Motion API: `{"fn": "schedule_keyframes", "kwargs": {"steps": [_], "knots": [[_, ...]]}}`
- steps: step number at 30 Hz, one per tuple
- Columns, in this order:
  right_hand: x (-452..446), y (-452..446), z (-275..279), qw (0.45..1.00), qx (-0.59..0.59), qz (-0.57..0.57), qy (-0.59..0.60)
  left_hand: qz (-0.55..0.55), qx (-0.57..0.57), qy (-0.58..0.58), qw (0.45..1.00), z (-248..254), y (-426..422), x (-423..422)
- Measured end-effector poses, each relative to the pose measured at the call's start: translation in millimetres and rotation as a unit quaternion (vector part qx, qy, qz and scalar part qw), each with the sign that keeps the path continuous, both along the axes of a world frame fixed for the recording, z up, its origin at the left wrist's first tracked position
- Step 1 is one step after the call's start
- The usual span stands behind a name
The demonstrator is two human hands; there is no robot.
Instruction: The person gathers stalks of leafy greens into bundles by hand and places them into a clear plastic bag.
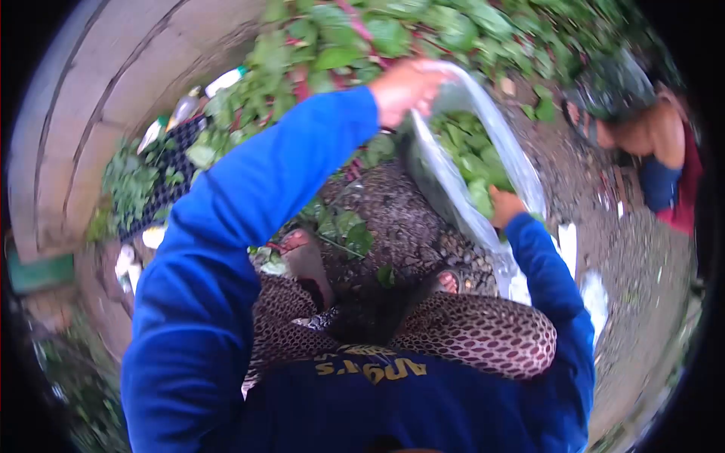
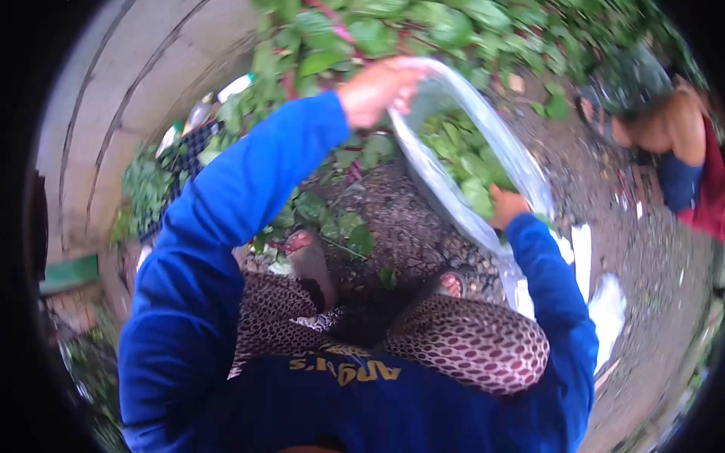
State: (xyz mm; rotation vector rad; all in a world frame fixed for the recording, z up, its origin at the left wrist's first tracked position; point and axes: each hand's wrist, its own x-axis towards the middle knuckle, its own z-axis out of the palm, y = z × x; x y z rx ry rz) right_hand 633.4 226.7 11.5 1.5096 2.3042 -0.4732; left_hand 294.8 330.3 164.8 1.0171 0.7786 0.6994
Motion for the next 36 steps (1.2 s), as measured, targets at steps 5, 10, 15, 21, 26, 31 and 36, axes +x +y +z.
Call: {"fn": "schedule_keyframes", "kwargs": {"steps": [5,10,15,21,26,31,36], "knots": [[-15,33,27,0.991,-0.041,0.024,-0.123,-0.030,0.199,0.296,0.934,99,-47,-124],[3,56,36,0.976,-0.099,0.155,-0.120,0.208,0.083,0.361,0.905,79,-166,-278],[-196,32,234,0.985,-0.080,0.151,0.039,0.418,-0.140,0.313,0.841,-73,-336,-352],[-416,-11,146,0.882,-0.066,0.273,0.378,0.557,-0.207,0.294,0.749,-195,-395,-297],[-597,-57,-10,0.866,0.012,0.220,0.449,0.581,-0.106,0.365,0.720,-226,-380,-283],[-622,-63,-41,0.923,-0.032,0.172,0.344,0.548,-0.048,0.531,0.644,-169,-342,-307],[-614,-51,-42,0.891,-0.057,0.185,0.411,0.447,0.073,0.640,0.620,-158,-278,-343]]}}
